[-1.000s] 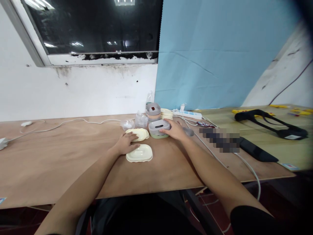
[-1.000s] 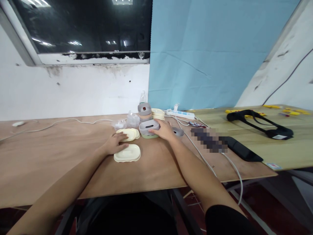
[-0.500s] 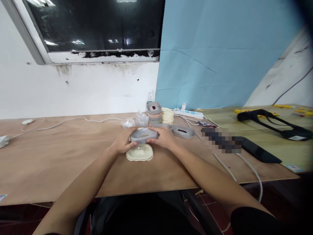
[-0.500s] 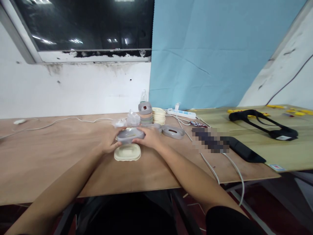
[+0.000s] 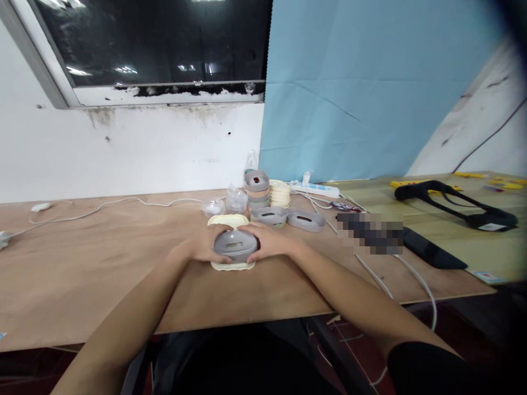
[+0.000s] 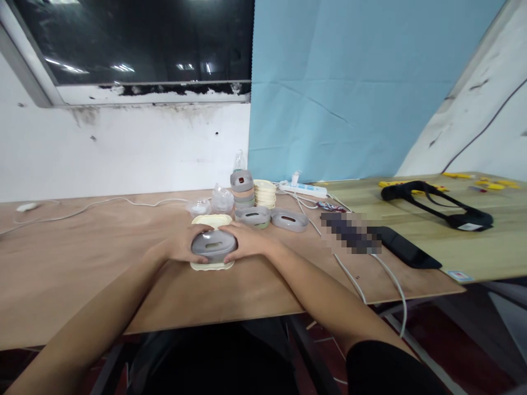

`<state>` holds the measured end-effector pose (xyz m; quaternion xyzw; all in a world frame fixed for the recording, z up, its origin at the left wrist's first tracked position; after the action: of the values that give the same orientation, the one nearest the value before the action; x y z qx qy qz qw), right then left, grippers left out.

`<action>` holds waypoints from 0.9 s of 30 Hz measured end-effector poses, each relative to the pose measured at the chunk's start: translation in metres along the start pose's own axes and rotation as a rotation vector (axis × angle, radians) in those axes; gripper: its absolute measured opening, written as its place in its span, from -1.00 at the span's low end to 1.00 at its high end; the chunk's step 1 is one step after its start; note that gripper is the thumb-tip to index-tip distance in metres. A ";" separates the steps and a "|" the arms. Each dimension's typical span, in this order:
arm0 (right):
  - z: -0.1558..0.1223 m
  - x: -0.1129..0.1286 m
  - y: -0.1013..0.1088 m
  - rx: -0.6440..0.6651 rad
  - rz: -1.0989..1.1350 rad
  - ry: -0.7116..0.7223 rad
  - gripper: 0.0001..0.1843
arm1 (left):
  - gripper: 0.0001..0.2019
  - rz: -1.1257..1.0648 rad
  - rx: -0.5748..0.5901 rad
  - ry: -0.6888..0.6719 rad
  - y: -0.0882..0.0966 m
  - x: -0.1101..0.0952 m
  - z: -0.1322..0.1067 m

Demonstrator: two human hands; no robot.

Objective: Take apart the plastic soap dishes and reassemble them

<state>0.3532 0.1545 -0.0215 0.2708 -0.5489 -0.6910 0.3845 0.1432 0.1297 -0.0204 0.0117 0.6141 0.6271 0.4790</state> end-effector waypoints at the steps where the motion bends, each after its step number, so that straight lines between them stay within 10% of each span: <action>1: 0.000 0.003 -0.001 0.024 0.004 0.010 0.06 | -0.11 -0.004 0.019 0.035 0.000 -0.001 0.000; 16: 0.001 0.023 -0.014 0.177 -0.034 -0.040 0.31 | 0.08 0.041 0.100 0.102 -0.008 0.001 -0.003; 19: 0.002 0.022 -0.017 0.232 -0.023 -0.064 0.33 | -0.16 -0.063 0.086 0.107 -0.002 0.009 0.000; 22: 0.002 0.021 -0.018 0.260 -0.019 -0.054 0.32 | -0.52 -0.147 -0.214 0.187 0.016 0.032 0.004; 27: 0.003 0.015 -0.020 0.236 0.016 -0.031 0.31 | -0.54 -0.006 -0.688 0.238 0.041 0.070 0.003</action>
<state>0.3380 0.1462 -0.0397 0.2989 -0.6344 -0.6229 0.3468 0.0836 0.1835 -0.0279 -0.2251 0.4186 0.7927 0.3818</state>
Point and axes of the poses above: each hand's wrist, its own z-axis towards the middle knuckle, its own y-axis out of the back of the hand, x = y × z, the point moved 4 cm from there along z, towards the middle knuckle, and after that the axes turned 15 degrees about -z, right-handed, at the moved point
